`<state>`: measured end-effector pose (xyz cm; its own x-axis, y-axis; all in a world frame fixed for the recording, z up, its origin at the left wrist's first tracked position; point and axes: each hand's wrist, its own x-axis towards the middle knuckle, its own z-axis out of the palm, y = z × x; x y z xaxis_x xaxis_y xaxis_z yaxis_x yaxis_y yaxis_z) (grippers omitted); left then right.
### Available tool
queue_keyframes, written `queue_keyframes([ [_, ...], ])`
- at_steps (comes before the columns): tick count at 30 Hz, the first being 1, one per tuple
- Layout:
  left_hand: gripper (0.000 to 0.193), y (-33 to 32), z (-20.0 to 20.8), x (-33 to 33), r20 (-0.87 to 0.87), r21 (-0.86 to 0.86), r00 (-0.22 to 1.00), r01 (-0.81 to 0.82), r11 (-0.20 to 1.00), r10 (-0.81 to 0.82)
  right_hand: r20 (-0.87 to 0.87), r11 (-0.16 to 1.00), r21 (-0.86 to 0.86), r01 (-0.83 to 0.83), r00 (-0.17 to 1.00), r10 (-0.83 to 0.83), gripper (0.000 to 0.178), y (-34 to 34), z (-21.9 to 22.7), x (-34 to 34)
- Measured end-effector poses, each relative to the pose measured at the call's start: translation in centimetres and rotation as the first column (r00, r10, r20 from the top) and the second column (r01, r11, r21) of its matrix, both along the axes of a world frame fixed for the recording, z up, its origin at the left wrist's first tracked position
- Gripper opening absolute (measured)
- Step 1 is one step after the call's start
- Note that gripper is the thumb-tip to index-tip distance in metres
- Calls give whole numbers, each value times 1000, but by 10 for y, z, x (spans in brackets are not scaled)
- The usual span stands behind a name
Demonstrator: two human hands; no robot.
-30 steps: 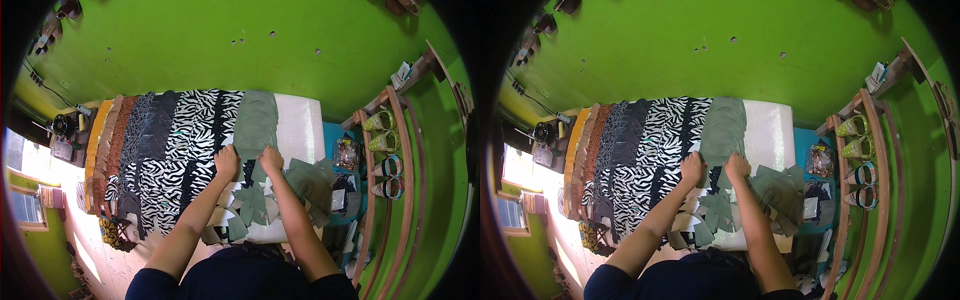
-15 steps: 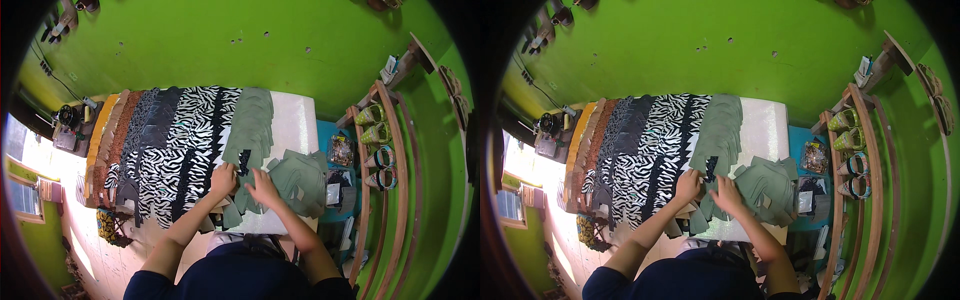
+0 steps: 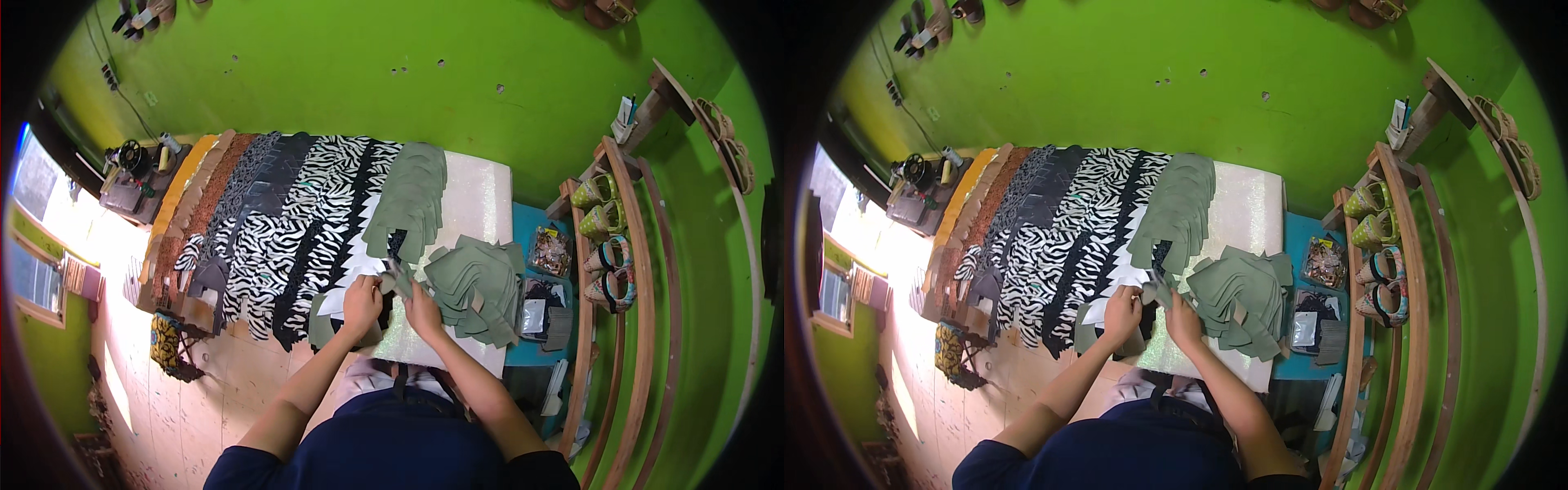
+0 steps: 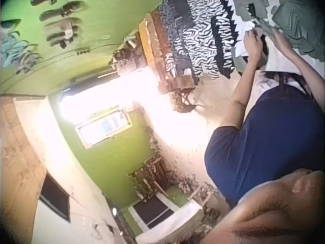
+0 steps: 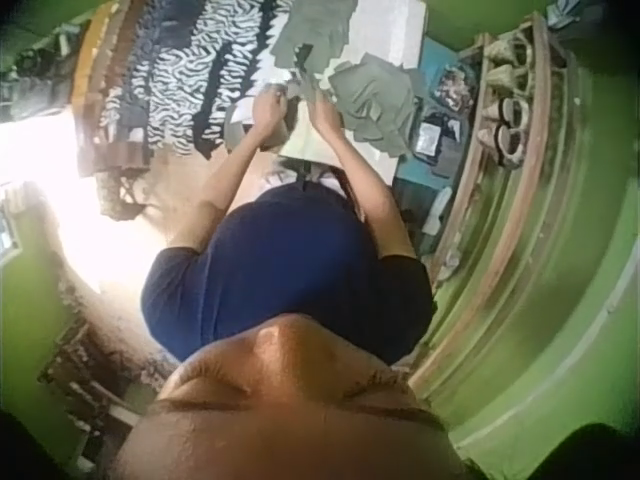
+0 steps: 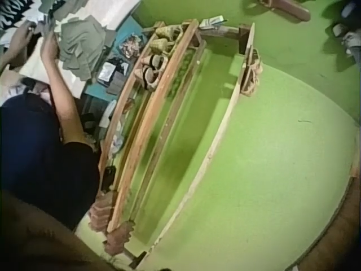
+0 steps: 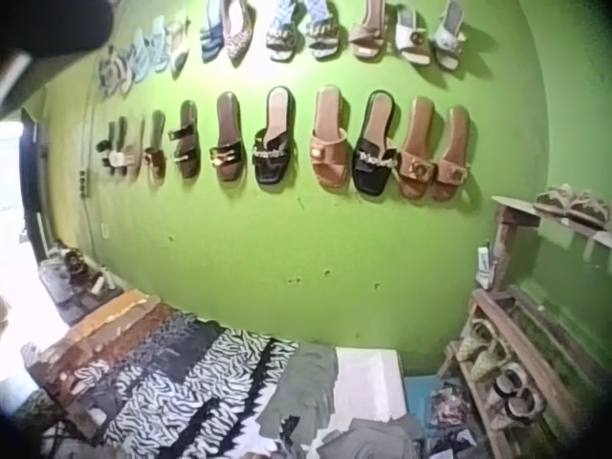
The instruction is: Organizing and stacking various green fabric components for shoe manufacturing on a workbench.
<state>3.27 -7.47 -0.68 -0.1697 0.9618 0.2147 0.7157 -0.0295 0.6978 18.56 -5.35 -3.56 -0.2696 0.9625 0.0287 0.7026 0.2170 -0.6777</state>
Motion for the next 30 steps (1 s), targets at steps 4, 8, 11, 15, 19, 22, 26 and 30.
queue_keyframes([
  [4,15,-23,1,9,45,13,997,-62,998,61,13,997,34,69,997,-70,41,7,3,11],
  [8,17,-40,-5,12,56,27,998,-38,999,36,-118,991,42,124,986,-119,40,11,10,17],
  [11,16,-49,-5,13,81,-35,996,-33,999,36,-160,989,78,125,981,-112,42,-3,10,21],
  [15,17,-56,-4,22,137,11,990,6,1000,-7,-288,995,-28,98,952,-102,46,-20,25,41],
  [19,17,-69,1,26,174,1,981,90,996,-89,-294,991,26,130,949,-117,45,-45,29,63],
  [22,18,-85,-1,20,125,-48,986,115,992,-108,-46,983,136,119,992,-114,42,-70,43,66],
  [26,18,-107,-6,17,158,-52,978,144,988,-135,78,923,381,55,993,-92,47,-93,43,59],
  [30,19,-127,-9,25,96,-88,980,183,979,-175,427,899,427,-95,898,-108,51,-108,0,46],
])
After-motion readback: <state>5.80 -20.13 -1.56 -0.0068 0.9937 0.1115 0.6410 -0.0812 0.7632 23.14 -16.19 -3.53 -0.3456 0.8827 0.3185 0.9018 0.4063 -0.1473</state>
